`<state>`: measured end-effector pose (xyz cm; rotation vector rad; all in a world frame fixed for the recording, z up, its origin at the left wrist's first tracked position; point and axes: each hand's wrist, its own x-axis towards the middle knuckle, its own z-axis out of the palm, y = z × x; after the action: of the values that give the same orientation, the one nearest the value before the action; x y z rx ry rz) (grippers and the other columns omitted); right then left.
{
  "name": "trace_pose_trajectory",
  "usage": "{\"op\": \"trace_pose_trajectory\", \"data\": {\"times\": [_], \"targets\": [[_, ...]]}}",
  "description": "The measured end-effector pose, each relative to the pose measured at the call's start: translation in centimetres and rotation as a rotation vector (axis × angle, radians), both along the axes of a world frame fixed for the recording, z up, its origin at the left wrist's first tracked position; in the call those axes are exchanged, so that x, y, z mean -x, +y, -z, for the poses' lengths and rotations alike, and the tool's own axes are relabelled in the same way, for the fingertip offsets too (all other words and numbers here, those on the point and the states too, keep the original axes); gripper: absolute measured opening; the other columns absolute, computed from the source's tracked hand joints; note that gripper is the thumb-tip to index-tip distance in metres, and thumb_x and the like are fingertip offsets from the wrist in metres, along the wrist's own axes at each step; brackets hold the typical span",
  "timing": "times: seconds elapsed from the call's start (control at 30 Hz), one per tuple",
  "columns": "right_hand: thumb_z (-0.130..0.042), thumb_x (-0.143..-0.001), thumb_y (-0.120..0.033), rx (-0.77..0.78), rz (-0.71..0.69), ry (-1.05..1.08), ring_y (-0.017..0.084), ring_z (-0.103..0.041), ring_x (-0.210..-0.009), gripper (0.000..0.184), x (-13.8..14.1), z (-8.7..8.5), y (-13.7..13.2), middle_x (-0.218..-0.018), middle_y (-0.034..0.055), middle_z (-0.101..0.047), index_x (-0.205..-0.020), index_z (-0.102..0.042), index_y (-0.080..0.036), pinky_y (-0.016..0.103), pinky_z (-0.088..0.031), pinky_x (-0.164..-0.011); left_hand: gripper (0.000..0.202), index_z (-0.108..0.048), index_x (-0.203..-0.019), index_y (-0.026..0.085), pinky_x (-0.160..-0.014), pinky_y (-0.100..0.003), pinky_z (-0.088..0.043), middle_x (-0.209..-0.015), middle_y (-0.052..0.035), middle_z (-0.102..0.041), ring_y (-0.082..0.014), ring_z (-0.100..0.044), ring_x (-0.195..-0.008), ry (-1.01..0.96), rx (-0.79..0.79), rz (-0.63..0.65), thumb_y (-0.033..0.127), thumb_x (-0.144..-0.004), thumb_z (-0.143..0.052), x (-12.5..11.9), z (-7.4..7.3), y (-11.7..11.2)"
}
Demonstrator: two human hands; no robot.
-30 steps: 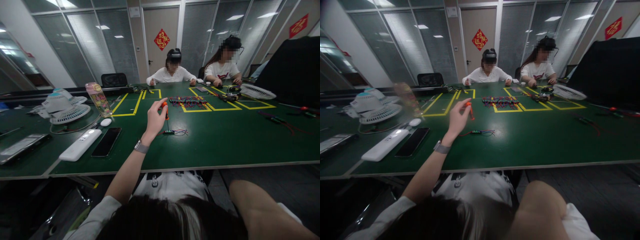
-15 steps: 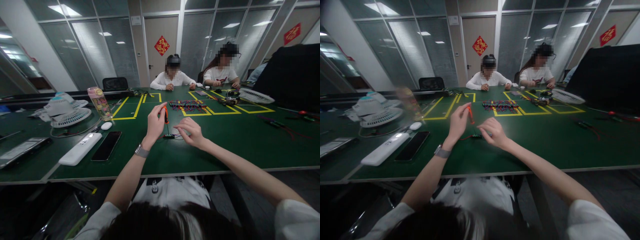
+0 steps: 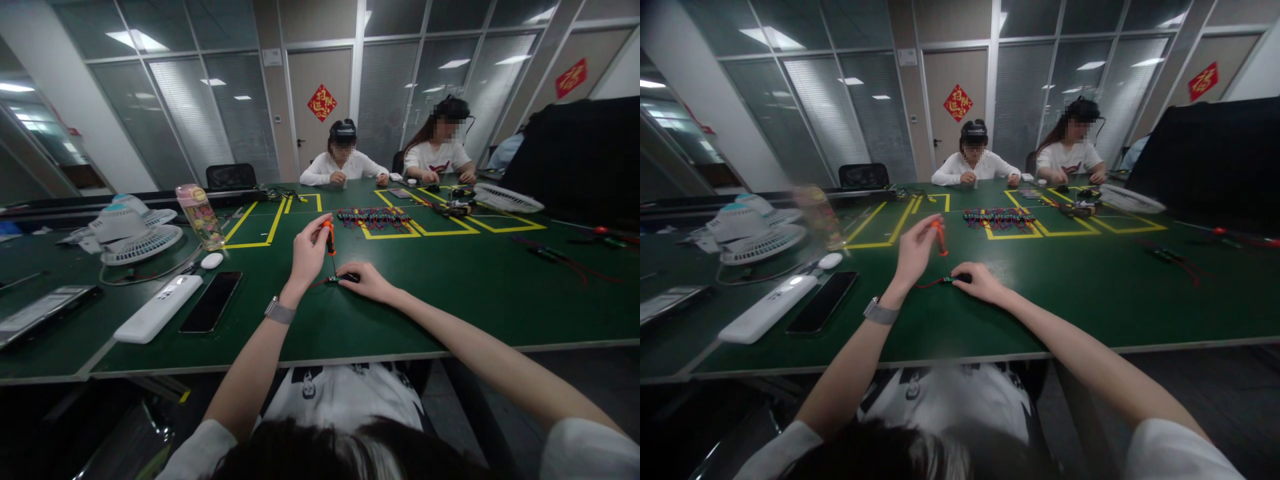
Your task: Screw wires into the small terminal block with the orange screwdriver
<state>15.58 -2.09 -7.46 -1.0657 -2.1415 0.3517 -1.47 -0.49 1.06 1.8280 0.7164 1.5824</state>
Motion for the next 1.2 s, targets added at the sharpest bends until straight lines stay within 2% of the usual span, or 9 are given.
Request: {"op": "trace_pose_trajectory", "data": {"times": [0.17, 0.33, 0.53, 0.67, 0.73, 0.9, 0.97, 1.1, 1.2], "targets": [[-0.067, -0.079, -0.023, 0.027, 0.019, 0.041, 0.022, -0.067, -0.097, 0.014, -0.13, 0.01, 0.01, -0.102, 0.0086, -0.072, -0.09, -0.074, -0.019, 0.036, -0.051, -0.089, 0.028, -0.064, -0.111, 0.018, -0.088, -0.03, -0.052, -0.108, -0.0079, -0.067, -0.0163, -0.065, -0.097, 0.068, -0.055, -0.005, 0.013, -0.086, -0.053, 0.16, -0.01, -0.15], [-0.067, -0.08, -0.029, 0.008, 0.006, -0.007, 0.023, -0.067, -0.098, 0.017, -0.44, -0.21, 0.29, -0.104, 0.0097, -0.072, -0.092, -0.076, -0.02, 0.038, -0.05, -0.092, 0.024, -0.067, -0.108, 0.022, -0.083, -0.028, -0.051, -0.1, -0.0057, -0.061, -0.0156, -0.061, -0.092, 0.15, -0.187, -0.167, 0.022, -0.085, -0.059, 0.26, 0.22, -0.4], [-0.066, -0.081, -0.03, 0.039, 0.01, 0.002, 0.024, -0.066, -0.101, 0.017, -0.63, -0.08, 0.34, -0.108, 0.0074, -0.071, -0.094, -0.076, -0.024, 0.038, -0.052, -0.09, 0.031, -0.061, -0.118, 0.022, -0.084, -0.027, -0.05, -0.109, -0.0062, -0.065, -0.0154, -0.062, -0.098, 0.129, -0.157, -0.048, 0.019, -0.092, -0.047, 0.11, 0.23, -0.45], [-0.065, -0.082, -0.029, 0.002, 0.013, -0.017, 0.024, -0.066, -0.102, 0.017, -0.59, 0.2, 0.28, -0.108, 0.0082, -0.071, -0.095, -0.075, -0.022, 0.038, -0.051, -0.092, 0.025, -0.066, -0.11, 0.022, -0.078, -0.025, -0.051, -0.095, -0.0042, -0.063, -0.0141, -0.061, -0.087, 0.129, -0.18, -0.14, 0.021, -0.086, -0.058, 0.12, 0.37, -0.44], [-0.064, -0.083, -0.029, -0.021, 0.014, -0.029, 0.024, -0.066, -0.102, 0.018, -0.58, 0.37, 0.27, -0.108, 0.0086, -0.071, -0.096, -0.075, -0.022, 0.039, -0.051, -0.092, 0.024, -0.068, -0.107, 0.022, -0.078, -0.025, -0.05, -0.094, -0.0043, -0.06, -0.0142, -0.06, -0.087, 0.13, -0.19, -0.188, 0.024, -0.085, -0.06, 0.13, 0.42, -0.45], [-0.064, -0.083, -0.029, -0.021, 0.016, -0.037, 0.024, -0.066, -0.102, 0.02, -0.6, 0.38, 0.22, -0.109, 0.0082, -0.071, -0.099, -0.074, -0.023, 0.039, -0.051, -0.093, 0.03, -0.063, -0.116, 0.022, -0.087, -0.026, -0.048, -0.111, -0.006, -0.063, -0.015, -0.059, -0.103, 0.099, -0.131, -0.071, 0.02, -0.093, -0.045, 0.09, 0.21, -0.51], [-0.064, -0.083, -0.028, -0.027, 0.012, -0.039, 0.025, -0.065, -0.105, 0.023, -0.58, 0.23, 0.13, -0.109, 0.0076, -0.071, -0.103, -0.073, -0.023, 0.04, -0.05, -0.095, 0.03, -0.063, -0.116, 0.021, -0.085, -0.026, -0.049, -0.107, -0.0056, -0.065, -0.0145, -0.061, -0.098, 0.085, -0.098, -0.049, 0.019, -0.092, -0.046, 0.11, 0.15, -0.53], [-0.064, -0.083, -0.028, -0.032, 0.01, -0.039, 0.025, -0.065, -0.105, 0.024, -0.54, 0.06, 0.02, -0.108, 0.0083, -0.071, -0.105, -0.072, -0.021, 0.039, -0.05, -0.095, 0.022, -0.068, -0.105, 0.021, -0.079, -0.025, -0.05, -0.093, -0.004, -0.062, -0.0137, -0.061, -0.084, 0.1, -0.12, -0.153, 0.024, -0.086, -0.058, 0.19, 0.25, -0.5], [-0.063, -0.084, -0.029, -0.033, 0.006, -0.04, 0.024, -0.065, -0.104, 0.023, -0.6, 0.2, 0.11, -0.109, 0.0092, -0.071, -0.102, -0.073, -0.021, 0.039, -0.05, -0.094, 0.025, -0.067, -0.109, 0.022, -0.082, -0.025, -0.049, -0.103, -0.0053, -0.06, -0.0144, -0.06, -0.092, 0.101, -0.128, -0.153, 0.026, -0.088, -0.055, 0.19, 0.28, -0.5]]}}
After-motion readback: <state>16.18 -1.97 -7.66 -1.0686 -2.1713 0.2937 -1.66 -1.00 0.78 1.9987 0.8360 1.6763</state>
